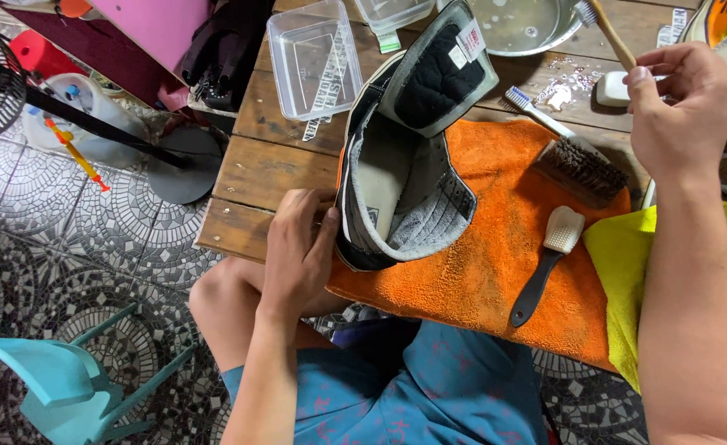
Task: The person cleans a black and white sneaker using a brush and a cleaning solution. They scrub the exterior sides, the toe cap, and the interior lining of the shoe, repeatedly dipping the brush into a bowl of water to wet it.
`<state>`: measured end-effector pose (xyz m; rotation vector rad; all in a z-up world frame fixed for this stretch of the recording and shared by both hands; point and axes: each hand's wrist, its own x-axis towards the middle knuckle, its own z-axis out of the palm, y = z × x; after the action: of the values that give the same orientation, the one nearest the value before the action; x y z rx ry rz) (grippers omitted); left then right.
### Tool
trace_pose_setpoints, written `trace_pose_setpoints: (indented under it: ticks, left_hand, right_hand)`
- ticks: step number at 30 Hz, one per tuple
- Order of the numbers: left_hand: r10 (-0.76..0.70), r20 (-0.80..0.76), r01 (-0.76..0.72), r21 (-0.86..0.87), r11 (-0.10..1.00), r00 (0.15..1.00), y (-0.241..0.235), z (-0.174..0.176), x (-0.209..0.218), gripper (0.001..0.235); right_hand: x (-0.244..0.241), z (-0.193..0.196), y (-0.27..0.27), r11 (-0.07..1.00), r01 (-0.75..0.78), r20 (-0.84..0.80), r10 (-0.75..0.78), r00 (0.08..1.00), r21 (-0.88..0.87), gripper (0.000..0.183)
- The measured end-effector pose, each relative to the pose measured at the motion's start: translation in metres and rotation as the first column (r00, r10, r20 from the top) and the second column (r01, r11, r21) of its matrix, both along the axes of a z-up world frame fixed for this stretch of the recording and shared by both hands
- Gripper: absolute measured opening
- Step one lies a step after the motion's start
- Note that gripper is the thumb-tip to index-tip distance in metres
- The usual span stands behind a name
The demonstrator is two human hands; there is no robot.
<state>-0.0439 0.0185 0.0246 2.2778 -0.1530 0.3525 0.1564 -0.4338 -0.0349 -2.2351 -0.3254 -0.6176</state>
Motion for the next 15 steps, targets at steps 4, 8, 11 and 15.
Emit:
trace_pose_setpoints:
  ticks: [4,8,11,15]
  left_hand:
    - [-0.014,-0.166,-0.024,-0.224,0.974,0.986,-0.009,0.008,0.008,0.052]
    - [0.069,-0.308,-0.147,-0.237,0.960,0.949,-0.013,0.010,0.026,0.076]
    - [0.153,-0.415,-0.261,-0.219,0.940,0.897,-0.017,0.017,0.049,0.071]
    - [0.057,-0.353,-0.157,-0.263,0.952,0.934,-0.024,0.012,0.067,0.051]
  right_hand:
    - [-0.004,0.005,0.006,1.000,0.013,-0.013,-0.013,1.000,-0.028,0.006]
    - [-0.005,0.010,0.014,1.000,-0.007,-0.008,0.007,1.000,-0.019,0.010]
    - [-0.010,0.017,0.020,1.000,0.013,-0.030,-0.013,0.999,-0.018,0.010]
    - [-0.009,0.019,0.025,0.999,-0.040,-0.058,0.040,0.998,-0.003,0.009]
